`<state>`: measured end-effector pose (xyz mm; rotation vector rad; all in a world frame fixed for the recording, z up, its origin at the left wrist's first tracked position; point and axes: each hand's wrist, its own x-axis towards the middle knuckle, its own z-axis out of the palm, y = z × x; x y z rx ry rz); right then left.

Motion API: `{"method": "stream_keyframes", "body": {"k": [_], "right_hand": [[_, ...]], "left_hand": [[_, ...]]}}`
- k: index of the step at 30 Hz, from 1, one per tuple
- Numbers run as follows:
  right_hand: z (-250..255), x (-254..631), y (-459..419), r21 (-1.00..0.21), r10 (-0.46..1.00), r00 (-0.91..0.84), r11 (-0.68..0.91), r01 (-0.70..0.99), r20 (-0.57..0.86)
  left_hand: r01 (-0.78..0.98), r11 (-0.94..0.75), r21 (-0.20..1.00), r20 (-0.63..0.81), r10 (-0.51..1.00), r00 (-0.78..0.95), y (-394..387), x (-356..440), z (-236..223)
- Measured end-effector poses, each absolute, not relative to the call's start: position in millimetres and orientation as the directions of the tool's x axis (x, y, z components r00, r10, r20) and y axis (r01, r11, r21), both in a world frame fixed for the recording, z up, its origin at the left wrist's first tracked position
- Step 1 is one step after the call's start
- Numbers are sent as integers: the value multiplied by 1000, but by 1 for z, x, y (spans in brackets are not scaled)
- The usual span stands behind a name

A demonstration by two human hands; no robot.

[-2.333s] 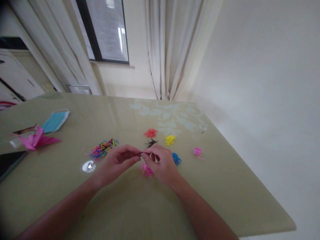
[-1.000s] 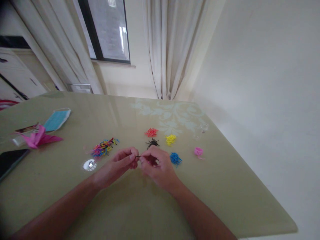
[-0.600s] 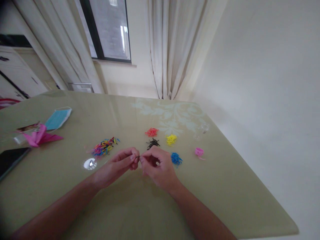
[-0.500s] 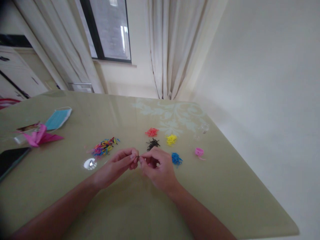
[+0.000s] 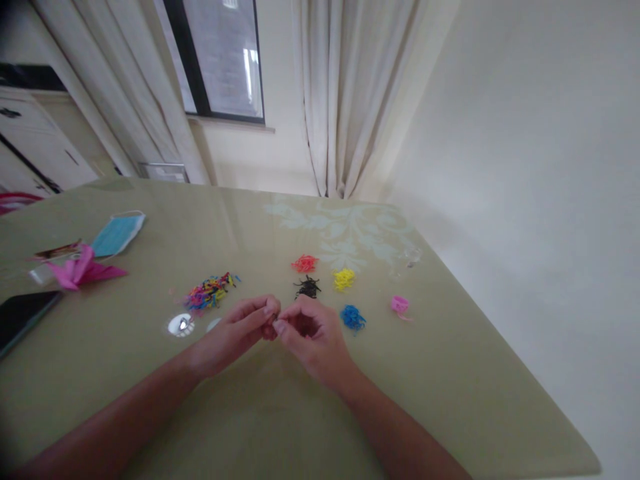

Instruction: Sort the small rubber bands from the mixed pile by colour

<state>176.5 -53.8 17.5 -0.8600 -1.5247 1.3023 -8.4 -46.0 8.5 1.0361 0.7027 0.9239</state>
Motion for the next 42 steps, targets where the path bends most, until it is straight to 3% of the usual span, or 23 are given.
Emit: {"method": "stream_keyframes", "body": {"k": [4, 8, 13, 19, 26, 34, 42], "right_hand": [[17, 175, -53, -964, 905, -423, -83, -251, 32], [16, 174, -55, -916, 876, -483, -196, -350, -2], [17, 174, -56, -926, 870, -493, -186, -329, 0], [18, 178, -53, -910, 886, -464, -203, -362, -13], [14, 183, -49, -942, 906, -423, -138, -307, 5], [16, 186, -46, -970, 882, -469, -76, -233, 44], [15, 186, -47, -976, 860, -511, -125, -180, -16]], "left_hand": [[-474, 362, 802, -46, 830, 555, -48, -8, 9], [-549, 426, 719, 4, 788, 616, -51, -9, 6], [-550, 416, 724, 1, 797, 604, -51, -8, 8], [-476, 278, 834, 15, 851, 524, -46, -13, 14], [-431, 211, 878, 15, 886, 464, -45, -14, 11], [-498, 213, 840, 50, 885, 463, -44, -12, 11], [-510, 187, 839, 91, 877, 472, -44, -13, 7]]}}
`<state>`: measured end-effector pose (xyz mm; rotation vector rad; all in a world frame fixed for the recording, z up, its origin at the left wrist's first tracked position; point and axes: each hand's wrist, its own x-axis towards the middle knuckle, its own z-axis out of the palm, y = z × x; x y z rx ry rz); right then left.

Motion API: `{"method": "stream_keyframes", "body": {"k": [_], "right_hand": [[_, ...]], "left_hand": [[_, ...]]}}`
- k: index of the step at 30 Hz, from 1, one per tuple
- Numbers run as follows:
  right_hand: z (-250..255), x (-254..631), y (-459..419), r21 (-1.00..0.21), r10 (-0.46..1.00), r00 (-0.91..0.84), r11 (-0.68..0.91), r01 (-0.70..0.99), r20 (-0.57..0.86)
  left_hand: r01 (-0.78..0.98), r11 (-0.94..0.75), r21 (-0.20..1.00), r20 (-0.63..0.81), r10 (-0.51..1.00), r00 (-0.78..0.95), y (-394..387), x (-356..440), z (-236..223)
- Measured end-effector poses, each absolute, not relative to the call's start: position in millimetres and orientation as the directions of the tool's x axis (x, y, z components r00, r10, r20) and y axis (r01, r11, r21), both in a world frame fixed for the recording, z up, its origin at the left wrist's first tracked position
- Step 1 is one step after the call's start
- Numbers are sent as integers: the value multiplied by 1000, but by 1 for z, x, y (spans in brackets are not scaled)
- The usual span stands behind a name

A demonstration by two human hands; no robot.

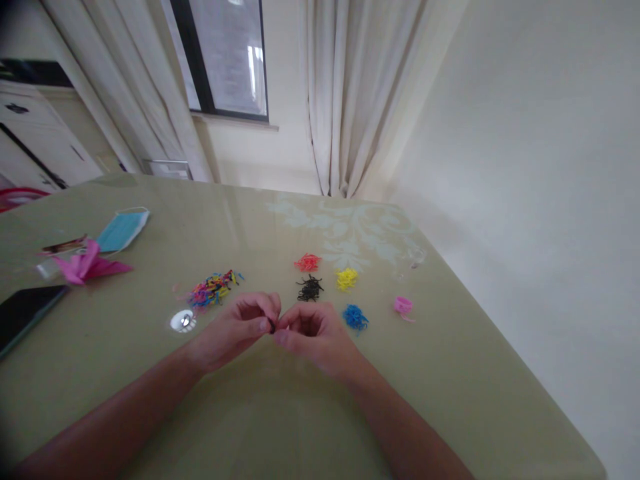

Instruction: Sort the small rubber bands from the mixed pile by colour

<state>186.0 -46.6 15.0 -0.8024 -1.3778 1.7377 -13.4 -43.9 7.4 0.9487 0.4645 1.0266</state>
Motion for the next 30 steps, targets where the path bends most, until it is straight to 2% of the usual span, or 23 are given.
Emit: {"method": "stream_keyframes", "body": {"k": [17, 23, 30], "right_hand": [[16, 191, -44, -954, 851, -519, -214, -212, -76], [18, 190, -45, -971, 861, -503, -174, -163, -70], [20, 192, -44, -978, 857, -514, -144, -153, -46]], "left_hand": [[-499, 122, 858, 133, 885, 446, -43, -11, 7], [-467, 48, 883, 167, 898, 408, -43, -11, 8], [-435, 93, 895, 129, 882, 453, -44, -12, 9]]}}
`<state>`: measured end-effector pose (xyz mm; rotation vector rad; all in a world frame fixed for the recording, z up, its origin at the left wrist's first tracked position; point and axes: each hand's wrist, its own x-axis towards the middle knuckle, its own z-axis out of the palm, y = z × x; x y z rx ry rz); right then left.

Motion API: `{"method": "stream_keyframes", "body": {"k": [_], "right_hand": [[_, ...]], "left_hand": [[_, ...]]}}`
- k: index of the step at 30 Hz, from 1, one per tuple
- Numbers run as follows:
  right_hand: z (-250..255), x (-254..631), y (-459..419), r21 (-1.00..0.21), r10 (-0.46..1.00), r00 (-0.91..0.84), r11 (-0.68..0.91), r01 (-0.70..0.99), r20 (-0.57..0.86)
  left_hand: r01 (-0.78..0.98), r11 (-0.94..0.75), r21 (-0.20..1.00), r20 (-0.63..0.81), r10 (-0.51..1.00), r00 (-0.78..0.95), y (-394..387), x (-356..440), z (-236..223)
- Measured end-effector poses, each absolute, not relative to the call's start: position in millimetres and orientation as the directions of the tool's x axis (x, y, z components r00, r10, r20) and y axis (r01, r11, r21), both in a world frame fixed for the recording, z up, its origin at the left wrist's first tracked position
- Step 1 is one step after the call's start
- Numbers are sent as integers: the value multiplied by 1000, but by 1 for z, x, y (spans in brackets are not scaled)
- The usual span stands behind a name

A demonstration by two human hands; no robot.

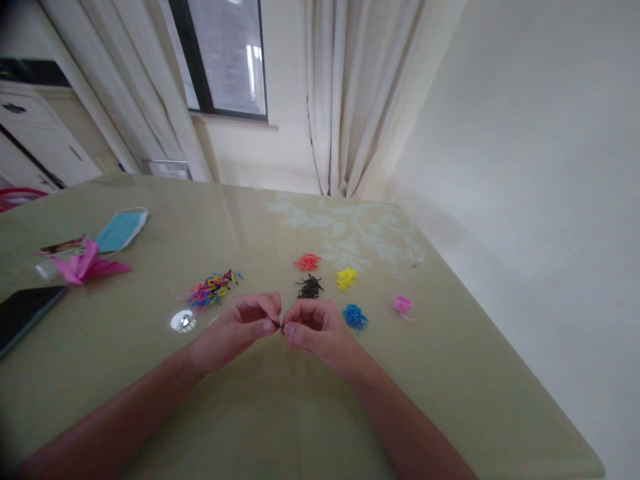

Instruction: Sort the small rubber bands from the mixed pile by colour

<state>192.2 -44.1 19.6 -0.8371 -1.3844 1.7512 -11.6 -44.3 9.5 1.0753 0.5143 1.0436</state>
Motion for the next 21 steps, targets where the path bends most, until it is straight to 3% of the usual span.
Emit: {"method": "stream_keyframes", "body": {"k": [4, 9, 15, 19, 21], "right_hand": [[25, 196, -43, -988, 831, -553, -130, -82, -63], [26, 204, -37, -999, 803, -595, -38, 0, -30], [28, 212, -29, -994, 861, -508, 69, 83, 17], [28, 221, -16, -931, 930, -338, 244, 270, 146], [25, 226, -9, -871, 945, -252, 296, 393, 208]], "left_hand": [[-375, 121, 919, 88, 864, 496, -46, -10, 13], [-298, 43, 954, 93, 899, 429, -48, -6, 16], [-155, -86, 984, 137, 924, 358, -43, -9, 17], [205, -221, 953, 187, 968, 169, -26, -27, 9], [516, -272, 813, 265, 960, 88, -15, -43, 4]]}}
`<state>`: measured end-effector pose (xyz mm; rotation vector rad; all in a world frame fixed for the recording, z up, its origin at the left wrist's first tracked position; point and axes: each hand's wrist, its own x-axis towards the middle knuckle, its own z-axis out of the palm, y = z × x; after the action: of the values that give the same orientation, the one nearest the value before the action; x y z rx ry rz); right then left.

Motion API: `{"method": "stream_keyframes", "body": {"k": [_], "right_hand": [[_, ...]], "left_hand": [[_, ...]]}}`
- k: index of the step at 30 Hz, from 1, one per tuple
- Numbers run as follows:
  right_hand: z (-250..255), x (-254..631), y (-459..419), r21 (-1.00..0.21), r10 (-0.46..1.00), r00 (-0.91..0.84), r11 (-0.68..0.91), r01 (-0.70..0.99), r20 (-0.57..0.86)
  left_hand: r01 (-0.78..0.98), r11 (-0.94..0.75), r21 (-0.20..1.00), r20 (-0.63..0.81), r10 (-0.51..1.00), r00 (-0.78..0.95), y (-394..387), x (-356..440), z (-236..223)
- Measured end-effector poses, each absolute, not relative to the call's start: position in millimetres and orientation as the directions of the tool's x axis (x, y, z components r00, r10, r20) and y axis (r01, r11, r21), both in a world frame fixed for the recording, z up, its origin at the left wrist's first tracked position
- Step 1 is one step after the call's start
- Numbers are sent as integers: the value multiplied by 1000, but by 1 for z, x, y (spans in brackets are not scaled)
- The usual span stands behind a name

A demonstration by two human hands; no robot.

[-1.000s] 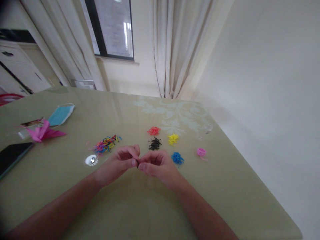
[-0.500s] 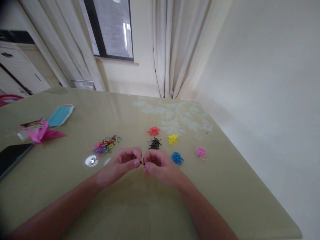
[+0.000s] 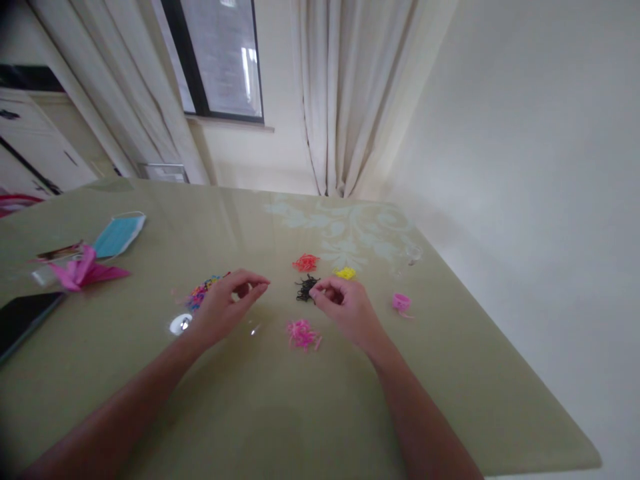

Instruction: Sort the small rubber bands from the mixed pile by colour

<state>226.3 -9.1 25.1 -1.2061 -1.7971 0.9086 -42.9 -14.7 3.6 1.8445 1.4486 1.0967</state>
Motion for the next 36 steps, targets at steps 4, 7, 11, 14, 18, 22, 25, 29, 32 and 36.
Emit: {"method": "stream_keyframes", "body": {"k": [4, 7, 11, 14, 18, 22, 25, 29, 32, 36], "right_hand": [[16, 230, 1, -622, 944, -183, 320, 715, 275], [10, 223, 5, -411, 946, -203, 295, 863, 252], [5, 209, 8, -226, 957, -228, 266, 937, 178], [4, 202, 8, -141, 961, -247, 264, 954, 126], [5, 206, 4, -137, 961, -231, 252, 958, 154], [3, 215, 3, -216, 948, -210, 263, 940, 240], [1, 219, 3, -298, 931, -215, 303, 905, 293], [1, 217, 1, -428, 912, -212, 358, 830, 352], [3, 211, -4, -560, 907, -210, 395, 729, 366], [6, 199, -15, -758, 907, -281, 416, 502, 312]], "left_hand": [[918, -163, 360, 291, 955, 56, 0, -71, -7], [969, -103, 223, 201, 978, 57, 4, -81, -12], [972, -117, 202, 148, 985, 88, 8, -83, -13], [972, -138, 191, 154, 982, 109, 11, -84, -12], [973, -154, 172, 163, 979, 126, 12, -85, -13], [981, -158, 109, 187, 973, 136, 10, -84, -16], [985, -160, 65, 213, 967, 143, 9, -82, -16], [968, -182, 171, 273, 953, 131, 8, -78, -14], [854, -274, 443, 321, 937, 135, 4, -67, -9], [541, -410, 735, 371, 910, 185, -13, -40, -3]]}}
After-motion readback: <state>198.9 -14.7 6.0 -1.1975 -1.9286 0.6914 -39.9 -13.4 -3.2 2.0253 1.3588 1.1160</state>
